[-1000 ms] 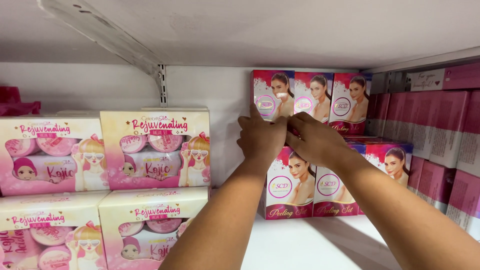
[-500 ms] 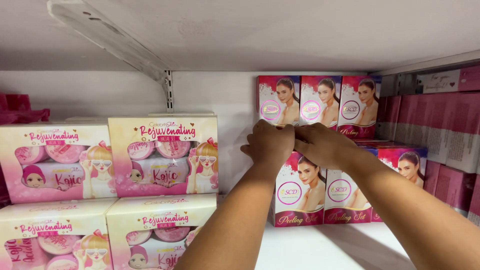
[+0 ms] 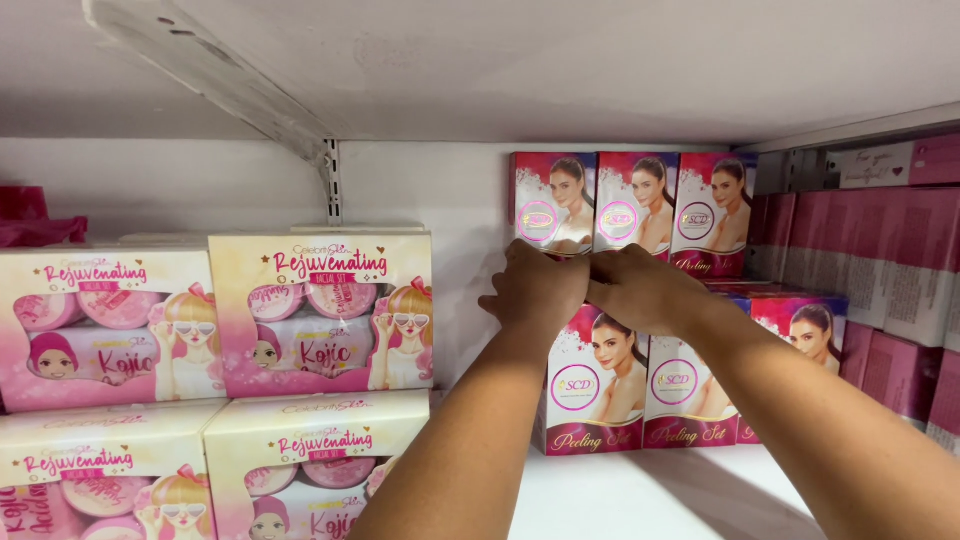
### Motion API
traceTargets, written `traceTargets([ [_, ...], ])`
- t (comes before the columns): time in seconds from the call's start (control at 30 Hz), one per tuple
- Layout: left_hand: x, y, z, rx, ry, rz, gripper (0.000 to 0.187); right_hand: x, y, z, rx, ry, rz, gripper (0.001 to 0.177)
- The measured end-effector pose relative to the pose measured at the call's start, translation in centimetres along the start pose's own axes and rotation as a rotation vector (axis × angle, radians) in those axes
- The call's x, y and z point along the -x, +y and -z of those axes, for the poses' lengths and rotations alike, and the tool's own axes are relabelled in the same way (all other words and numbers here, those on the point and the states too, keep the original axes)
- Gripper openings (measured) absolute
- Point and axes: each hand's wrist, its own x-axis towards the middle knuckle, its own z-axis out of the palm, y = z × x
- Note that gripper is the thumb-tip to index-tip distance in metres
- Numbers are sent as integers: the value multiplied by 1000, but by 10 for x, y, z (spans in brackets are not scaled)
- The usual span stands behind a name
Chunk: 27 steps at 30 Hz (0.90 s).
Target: Wiping dust off beauty product boxes and organizing them on store shelves.
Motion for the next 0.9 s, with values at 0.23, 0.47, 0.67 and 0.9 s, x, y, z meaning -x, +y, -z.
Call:
traceTargets([
  [0.23, -15, -11, -26, -73, 369, -291, 75, 22, -26, 19, -22, 41, -183, 42],
  [0.47, 25, -9, -14, -296, 502, -600, 65, 38, -17, 13, 91, 411, -41, 36],
  [0.67, 90, -11, 19, -401, 287, -584, 88, 84, -52, 14, 49, 457, -54, 48],
  [0.9, 160, -33, 43, -380, 259, -776, 78, 146, -99, 17, -56, 480, 64, 55],
])
